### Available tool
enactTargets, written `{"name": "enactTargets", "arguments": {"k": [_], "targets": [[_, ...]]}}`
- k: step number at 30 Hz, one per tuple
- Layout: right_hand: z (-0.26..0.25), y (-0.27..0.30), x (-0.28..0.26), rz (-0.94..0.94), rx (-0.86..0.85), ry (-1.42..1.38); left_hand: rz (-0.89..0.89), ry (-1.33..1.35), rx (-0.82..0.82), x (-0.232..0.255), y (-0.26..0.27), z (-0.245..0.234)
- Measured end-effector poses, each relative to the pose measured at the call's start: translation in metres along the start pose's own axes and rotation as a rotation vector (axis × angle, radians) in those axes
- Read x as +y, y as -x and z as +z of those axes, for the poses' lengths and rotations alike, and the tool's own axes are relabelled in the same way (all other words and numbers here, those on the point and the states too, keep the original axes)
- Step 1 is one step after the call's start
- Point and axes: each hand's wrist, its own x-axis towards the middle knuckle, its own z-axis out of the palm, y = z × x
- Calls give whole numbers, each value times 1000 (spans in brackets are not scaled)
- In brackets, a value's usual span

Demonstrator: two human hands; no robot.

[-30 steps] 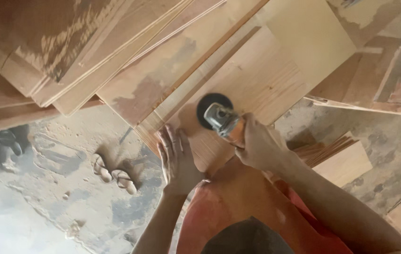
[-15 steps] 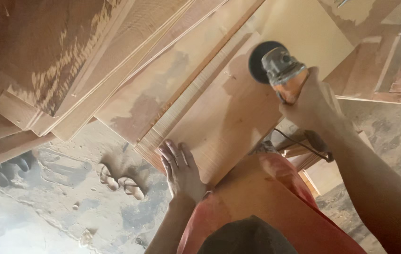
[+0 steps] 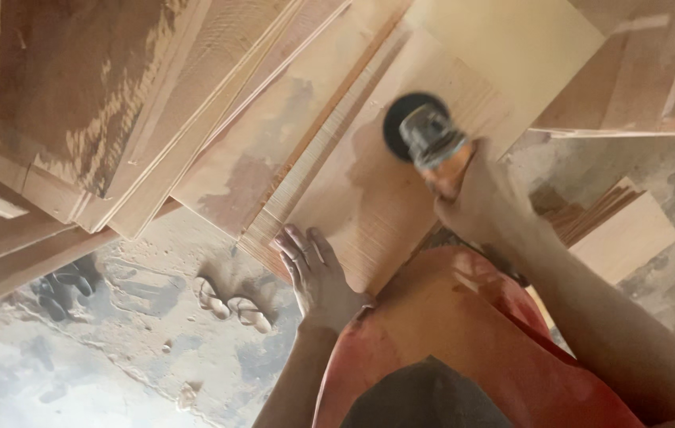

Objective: The person uses an electric sander to smooth the surface of several wooden planks. They systematically move the sander across each plank, then flip the plank over to sand the other side before moving on to the next piece in the stack.

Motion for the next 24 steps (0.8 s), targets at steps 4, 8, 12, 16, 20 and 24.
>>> {"name": "enactTargets", "arguments": {"k": [4, 8, 12, 16, 20, 24], "targets": [[13, 41, -14, 106, -198, 140, -26, -74, -64, 3, -4, -3], [12, 49, -12, -115, -157, 270, -35, -163, -118, 7, -5, -7], [-15, 24, -6, 304, -302, 194, -39, -228, -173, 10, -4, -9], [-45, -2, 24, 315, -113, 133, -24, -204, -167, 9, -8, -9], [-54, -22, 56, 80, 108, 194, -13, -213, -179, 7, -7, -5], [-54, -40, 68, 58, 219, 111, -23, -228, -171, 7, -8, -5]]}}
